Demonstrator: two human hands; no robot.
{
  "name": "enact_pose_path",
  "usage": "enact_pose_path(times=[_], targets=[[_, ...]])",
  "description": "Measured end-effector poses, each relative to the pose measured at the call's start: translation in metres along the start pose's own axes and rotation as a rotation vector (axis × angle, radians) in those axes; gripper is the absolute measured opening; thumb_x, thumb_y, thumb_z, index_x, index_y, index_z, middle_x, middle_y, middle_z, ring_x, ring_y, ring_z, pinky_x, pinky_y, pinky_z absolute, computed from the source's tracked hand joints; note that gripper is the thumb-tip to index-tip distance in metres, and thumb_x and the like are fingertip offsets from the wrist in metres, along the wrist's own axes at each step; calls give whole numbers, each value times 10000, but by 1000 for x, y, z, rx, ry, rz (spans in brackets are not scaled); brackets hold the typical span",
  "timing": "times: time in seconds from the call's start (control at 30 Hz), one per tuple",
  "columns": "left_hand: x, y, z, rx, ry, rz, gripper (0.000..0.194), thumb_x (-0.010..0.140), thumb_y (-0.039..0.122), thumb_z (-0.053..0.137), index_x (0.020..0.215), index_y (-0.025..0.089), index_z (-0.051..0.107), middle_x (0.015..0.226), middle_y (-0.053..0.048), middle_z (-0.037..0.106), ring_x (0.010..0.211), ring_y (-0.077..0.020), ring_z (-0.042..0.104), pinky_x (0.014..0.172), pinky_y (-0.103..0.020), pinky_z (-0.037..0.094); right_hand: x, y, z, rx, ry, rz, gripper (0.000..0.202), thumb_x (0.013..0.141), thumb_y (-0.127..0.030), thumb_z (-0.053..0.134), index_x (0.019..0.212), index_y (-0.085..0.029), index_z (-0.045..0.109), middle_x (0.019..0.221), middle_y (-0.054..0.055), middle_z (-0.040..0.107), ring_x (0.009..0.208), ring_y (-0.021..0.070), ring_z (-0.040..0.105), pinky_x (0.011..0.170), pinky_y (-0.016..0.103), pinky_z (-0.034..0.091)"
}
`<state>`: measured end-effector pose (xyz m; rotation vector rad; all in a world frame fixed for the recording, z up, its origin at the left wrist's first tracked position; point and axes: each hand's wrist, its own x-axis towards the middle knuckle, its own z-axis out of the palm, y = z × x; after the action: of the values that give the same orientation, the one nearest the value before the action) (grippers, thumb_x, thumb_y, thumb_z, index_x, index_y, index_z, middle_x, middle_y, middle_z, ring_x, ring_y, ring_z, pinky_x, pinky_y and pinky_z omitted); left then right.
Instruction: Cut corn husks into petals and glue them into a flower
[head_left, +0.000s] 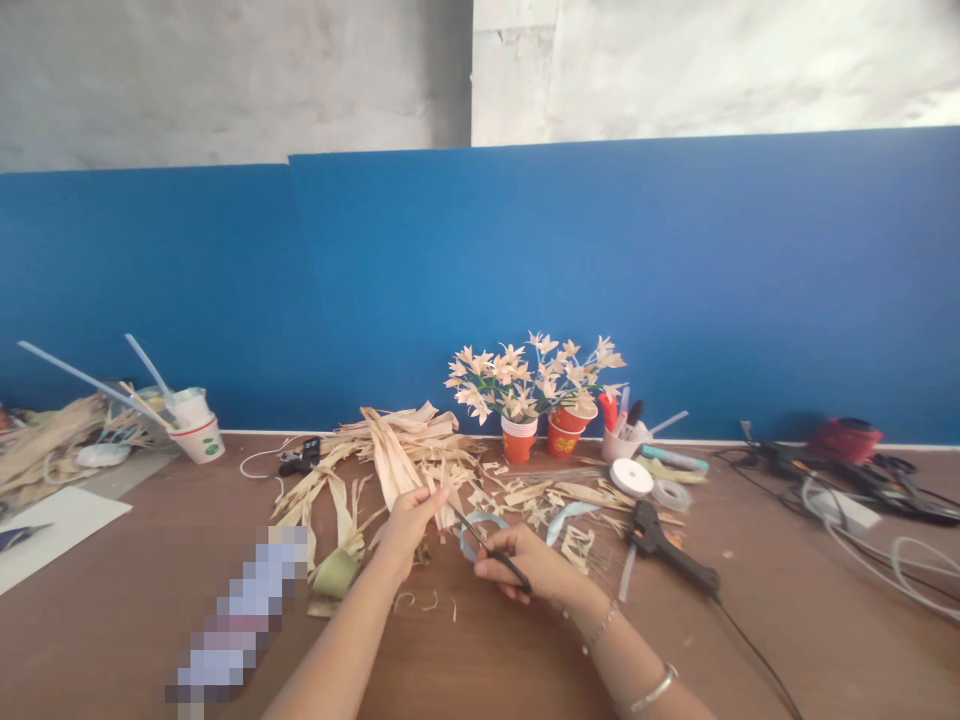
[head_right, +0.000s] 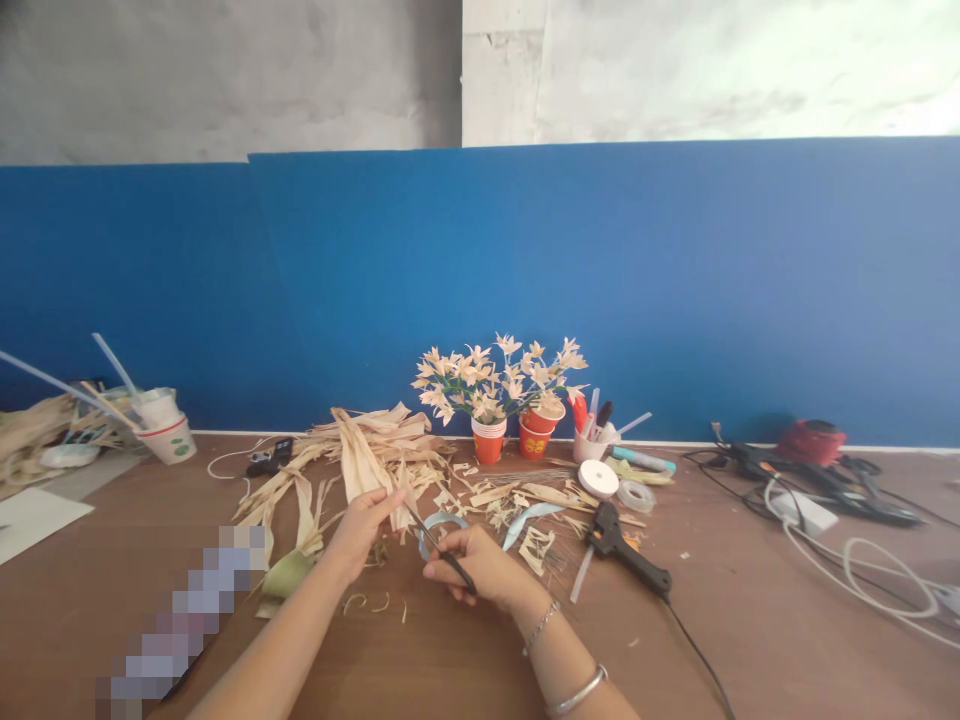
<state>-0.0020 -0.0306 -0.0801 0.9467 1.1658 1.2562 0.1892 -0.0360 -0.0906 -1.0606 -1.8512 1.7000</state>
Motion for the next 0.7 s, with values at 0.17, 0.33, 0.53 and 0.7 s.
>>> enact_pose_path(times=[0.17, 0.33, 0.53, 0.7], targets=[[0, -2, -2, 9, -4, 21, 374, 595, 501, 726, 665, 146, 629, 556, 14, 606, 500, -127, 519, 476, -221, 388, -1, -4, 1, -12, 6, 19, 338, 689, -463, 683, 690, -136, 597, 403, -71, 473, 321, 39, 382, 314, 135, 269], [0, -3, -2, 20, 43, 54, 358, 579, 470, 741, 632, 150, 590, 525, 32, 575, 505, -121, 513, 494, -214, 365, -2, -8, 1, -23, -3, 49, 339, 679, -460, 687, 711, -133, 606, 407, -68, 496, 317, 43, 401, 313, 136, 293], [4, -6, -2, -5, 122, 50, 355, 586, 473, 726, 665, 154, 592, 495, 37, 557, 489, -132, 517, 458, -213, 338, -1, -3, 0, 11, -65, 57, 360, 676, -479, 692, 739, -131, 624, 428, -58, 529, 325, 47, 433, 319, 135, 321], [7, -10, -3, -47, 140, 42, 356, 577, 467, 734, 639, 155, 572, 519, 26, 583, 465, -120, 513, 438, -208, 335, 0, 0, 0, 6, -73, 53, 342, 687, -462, 690, 745, -129, 640, 426, -58, 529, 323, 44, 430, 316, 130, 324]])
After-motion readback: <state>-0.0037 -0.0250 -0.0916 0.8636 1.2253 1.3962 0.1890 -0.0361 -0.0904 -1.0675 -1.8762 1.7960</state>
